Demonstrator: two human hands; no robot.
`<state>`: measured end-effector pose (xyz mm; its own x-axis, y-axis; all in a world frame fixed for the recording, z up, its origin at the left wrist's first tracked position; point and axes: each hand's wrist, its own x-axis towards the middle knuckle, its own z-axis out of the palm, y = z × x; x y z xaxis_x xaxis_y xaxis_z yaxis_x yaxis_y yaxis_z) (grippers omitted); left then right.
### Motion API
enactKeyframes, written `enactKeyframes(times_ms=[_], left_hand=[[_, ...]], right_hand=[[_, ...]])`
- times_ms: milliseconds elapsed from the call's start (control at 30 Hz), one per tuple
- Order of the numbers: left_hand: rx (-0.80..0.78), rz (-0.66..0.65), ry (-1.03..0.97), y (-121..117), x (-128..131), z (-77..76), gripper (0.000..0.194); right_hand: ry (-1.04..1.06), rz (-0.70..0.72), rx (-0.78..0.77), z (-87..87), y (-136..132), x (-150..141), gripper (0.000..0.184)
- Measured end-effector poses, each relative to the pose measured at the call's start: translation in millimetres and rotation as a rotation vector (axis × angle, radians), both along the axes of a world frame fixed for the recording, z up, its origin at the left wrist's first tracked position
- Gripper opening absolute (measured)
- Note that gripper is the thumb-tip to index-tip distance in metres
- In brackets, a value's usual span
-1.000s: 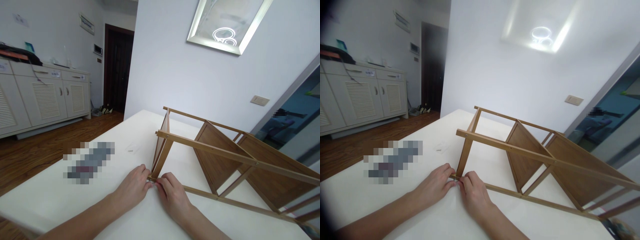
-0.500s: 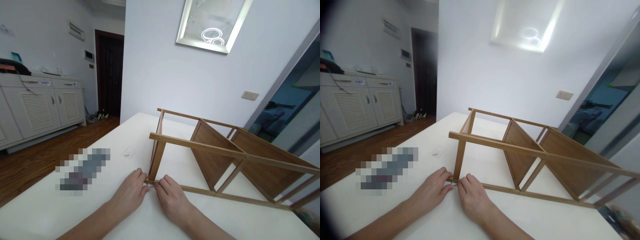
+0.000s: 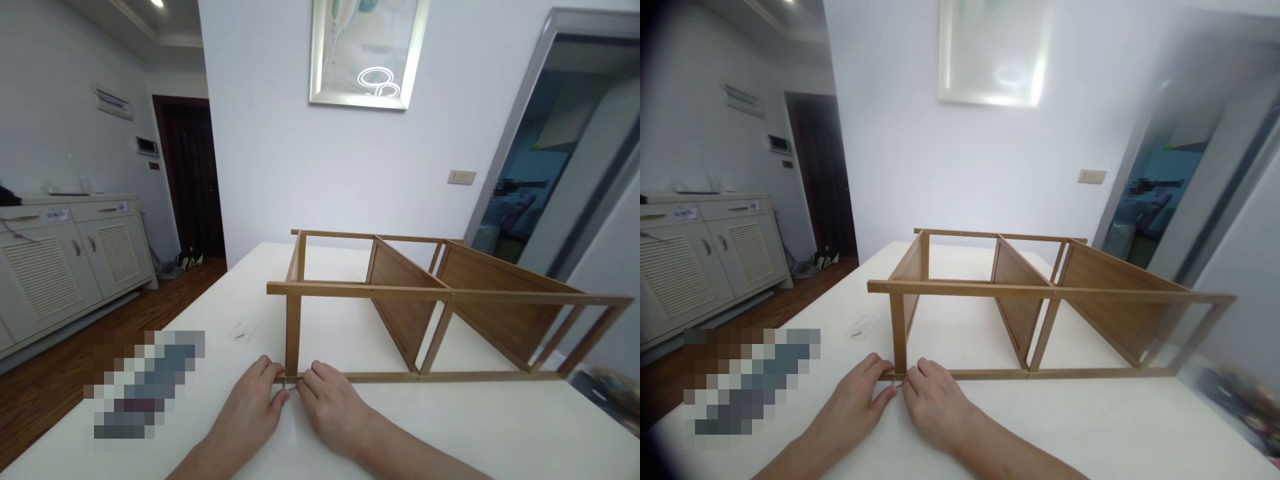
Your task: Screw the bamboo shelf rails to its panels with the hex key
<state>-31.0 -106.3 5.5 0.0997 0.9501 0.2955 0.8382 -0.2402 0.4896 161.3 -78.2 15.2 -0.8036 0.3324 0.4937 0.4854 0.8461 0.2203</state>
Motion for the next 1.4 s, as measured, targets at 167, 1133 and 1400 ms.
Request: enactKeyframes(times_ms=[167, 1133, 1400], left_hand=[[-0.004, -0.024, -0.056, 4, -3, -3.4, 0.02], [0.441, 0.292, -0.61, 28, -6, 100.2, 0.03], [0.367, -0.042, -0.621, 30, 9, 145.9, 0.051]], right_hand=[[0.016, -0.016, 0.004, -1.6, 1, -1, 0.011], [0.505, 0.144, 0.1, 156.4, 8, 3, 0.018], [0.307, 0.107, 0.112, 179.9, 22, -12, 0.022]])
